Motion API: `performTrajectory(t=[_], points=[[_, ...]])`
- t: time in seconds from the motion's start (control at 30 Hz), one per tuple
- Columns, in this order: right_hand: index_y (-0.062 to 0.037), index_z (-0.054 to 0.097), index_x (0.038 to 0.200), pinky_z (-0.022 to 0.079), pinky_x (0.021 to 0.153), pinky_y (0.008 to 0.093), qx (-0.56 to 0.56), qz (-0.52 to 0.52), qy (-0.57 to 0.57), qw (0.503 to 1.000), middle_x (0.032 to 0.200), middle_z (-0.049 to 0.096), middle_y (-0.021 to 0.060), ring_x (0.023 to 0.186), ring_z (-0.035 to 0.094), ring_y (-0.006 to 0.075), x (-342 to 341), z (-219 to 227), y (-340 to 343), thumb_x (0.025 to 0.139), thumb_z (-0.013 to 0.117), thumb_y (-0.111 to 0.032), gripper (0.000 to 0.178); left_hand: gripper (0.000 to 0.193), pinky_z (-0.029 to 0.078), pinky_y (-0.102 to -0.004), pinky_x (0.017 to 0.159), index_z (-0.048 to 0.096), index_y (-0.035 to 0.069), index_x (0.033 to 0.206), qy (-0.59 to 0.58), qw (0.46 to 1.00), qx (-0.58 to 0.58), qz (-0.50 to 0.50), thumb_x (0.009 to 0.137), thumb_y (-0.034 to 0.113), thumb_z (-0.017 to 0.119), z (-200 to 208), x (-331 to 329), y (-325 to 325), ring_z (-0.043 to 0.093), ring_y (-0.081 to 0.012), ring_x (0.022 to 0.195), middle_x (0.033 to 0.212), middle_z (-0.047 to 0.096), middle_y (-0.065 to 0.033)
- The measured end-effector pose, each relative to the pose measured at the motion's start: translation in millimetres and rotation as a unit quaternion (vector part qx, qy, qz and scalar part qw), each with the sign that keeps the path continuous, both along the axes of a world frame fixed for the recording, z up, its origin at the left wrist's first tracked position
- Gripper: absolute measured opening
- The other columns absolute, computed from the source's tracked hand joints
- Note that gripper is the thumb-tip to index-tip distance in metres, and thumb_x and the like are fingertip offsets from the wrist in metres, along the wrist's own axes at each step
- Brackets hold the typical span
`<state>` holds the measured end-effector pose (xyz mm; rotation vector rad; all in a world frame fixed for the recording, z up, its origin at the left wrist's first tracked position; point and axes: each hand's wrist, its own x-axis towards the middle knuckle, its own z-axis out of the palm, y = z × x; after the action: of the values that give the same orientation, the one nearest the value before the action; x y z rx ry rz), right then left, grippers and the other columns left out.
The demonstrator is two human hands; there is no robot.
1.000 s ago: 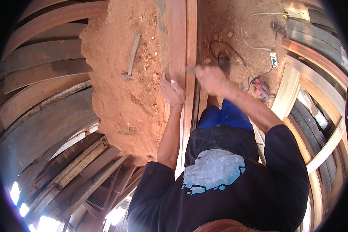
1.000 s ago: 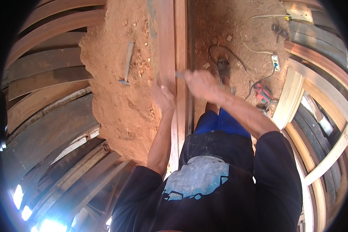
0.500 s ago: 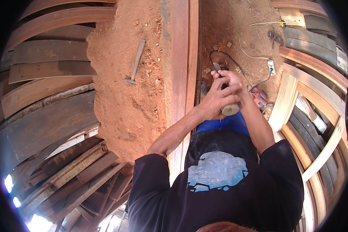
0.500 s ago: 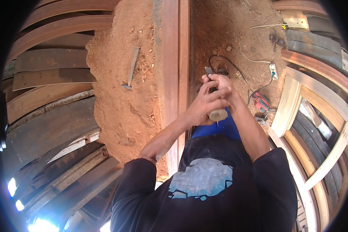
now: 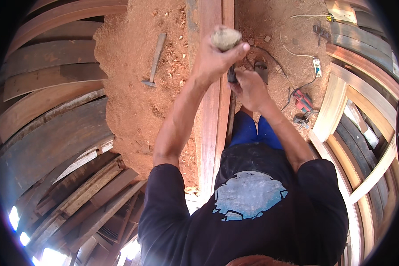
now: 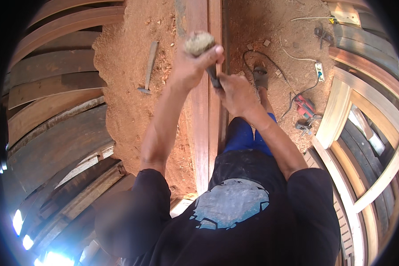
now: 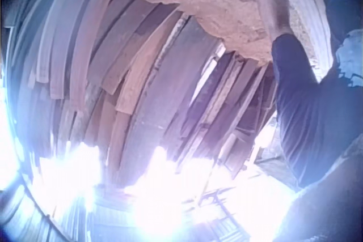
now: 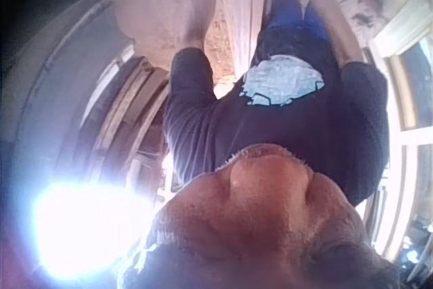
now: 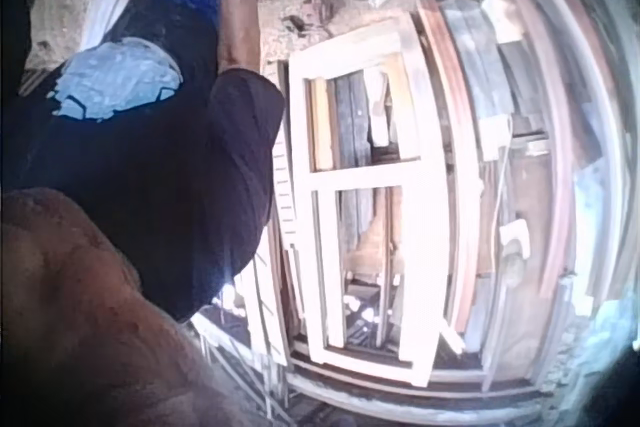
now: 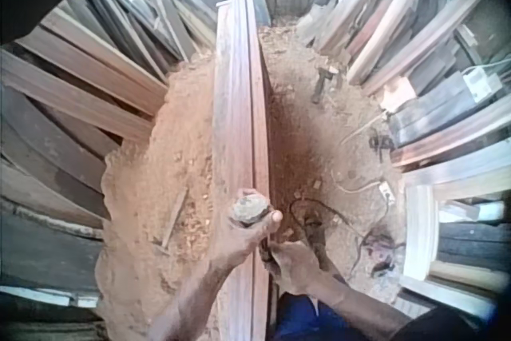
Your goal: The person uses a chisel and mallet to carve and smooth the edge of a long wooden plank. They repeatedly strike the chisel to remove material, then measure the plank with a tape measure.
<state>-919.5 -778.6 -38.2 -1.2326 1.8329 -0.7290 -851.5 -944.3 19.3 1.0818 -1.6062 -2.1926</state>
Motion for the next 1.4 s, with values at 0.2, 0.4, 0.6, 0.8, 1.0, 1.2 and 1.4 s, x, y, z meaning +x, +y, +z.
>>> performTrajectory(t=[0.2, 0.4, 0.6, 0.8, 1.0, 1.2, 1.4], points=[[-0.0097, 0.059, 0.102, 0.04, 0.075, 0.0489, -0.247, -0.078, 0.106, 0.96, 0.091, 0.056, 0.0124, 0.083, 0.055, 0.037, 18, -62, -26, 0.09, 0.075, -0.023, 0.023, 0.023, 0.055, -0.0276, 0.058, 0.067, 0.007, 0.102, -0.056, 0.968, -0.242, 0.022, 0.092, 0.02, 0.083, -36, -10, -9, 0.066, -0.0087, 0.068, 0.077, 0.068, -0.0008], [-0.0012, 0.064, 0.09, 0.046, 0.078, 0.0529, -0.136, -0.088, 0.112, 0.98, 0.085, 0.061, 0.0197, 0.087, 0.061, 0.0418, -55, -53, -108, 0.094, 0.072, -0.023, 0.024, 0.018, 0.054, -0.0287, 0.07, 0.067, 0.006, 0.099, 0.081, 0.957, -0.264, 0.085, 0.09, 0.013, 0.081, -38, -89, -83, 0.064, -0.0095, 0.077, 0.084, 0.069, -0.0006], [-0.0029, 0.069, 0.104, 0.05, 0.08, 0.0524, -0.152, -0.06, 0.036, 0.986, 0.09, 0.064, 0.0192, 0.091, 0.065, 0.0398, -8, -38, -31, 0.089, 0.074, -0.012, 0.019, 0.013, 0.055, -0.0266, 0.057, 0.069, 0.007, 0.091, 0.061, 0.986, -0.154, 0.02, 0.088, 0.012, 0.081, -39, -31, -32, 0.065, -0.0089, 0.063, 0.072, 0.068, -0.0003], [-0.0042, 0.064, 0.099, 0.048, 0.073, 0.0475, -0.265, -0.077, 0.18, 0.944, 0.089, 0.061, 0.0153, 0.082, 0.062, 0.0354, -37, -74, -88, 0.097, 0.066, -0.019, 0.015, 0.015, 0.056, -0.0267, 0.054, 0.069, 0.006, 0.09, 0.123, 0.949, -0.288, -0.018, 0.085, 0.011, 0.082, -47, -61, -84, 0.066, -0.0084, 0.061, 0.072, 0.069, -0.0017], [-0.0021, 0.067, 0.093, 0.049, 0.076, 0.0528, -0.191, -0.064, 0.09, 0.975, 0.085, 0.062, 0.0199, 0.083, 0.063, 0.0426, -48, -48, -75, 0.097, 0.068, -0.023, 0.021, 0.016, 0.053, -0.0264, 0.057, 0.069, 0.006, 0.094, 0.092, 0.972, -0.215, 0.007, 0.085, 0.008, 0.081, -26, -68, -68, 0.065, -0.0088, 0.065, 0.075, 0.068, -0.0001], [-0.0029, 0.067, 0.095, 0.051, 0.075, 0.0528, -0.276, -0.085, 0.134, 0.948, 0.085, 0.063, 0.0192, 0.084, 0.065, 0.0418, -36, -77, -81, 0.096, 0.069, -0.023, 0.02, 0.009, 0.057, -0.0297, 0.054, 0.07, 0.006, 0.088, 0.068, 0.964, -0.256, 0.011, 0.086, 0.008, 0.078, -33, -60, -66, 0.068, -0.0099, 0.063, 0.07, 0.068, -0.0014], [-0.003, 0.067, 0.096, 0.052, 0.076, 0.0534, -0.167, -0.05, 0.134, 0.976, 0.087, 0.064, 0.0191, 0.085, 0.066, 0.0421, -77, -53, -116, 0.095, 0.069, -0.021, 0.018, 0.01, 0.055, -0.03, 0.058, 0.067, 0.006, 0.089, 0.132, 0.95, -0.283, -0.006, 0.088, 0.007, 0.077, -30, -90, -94, 0.065, -0.0101, 0.065, 0.072, 0.066, -0.0006]])
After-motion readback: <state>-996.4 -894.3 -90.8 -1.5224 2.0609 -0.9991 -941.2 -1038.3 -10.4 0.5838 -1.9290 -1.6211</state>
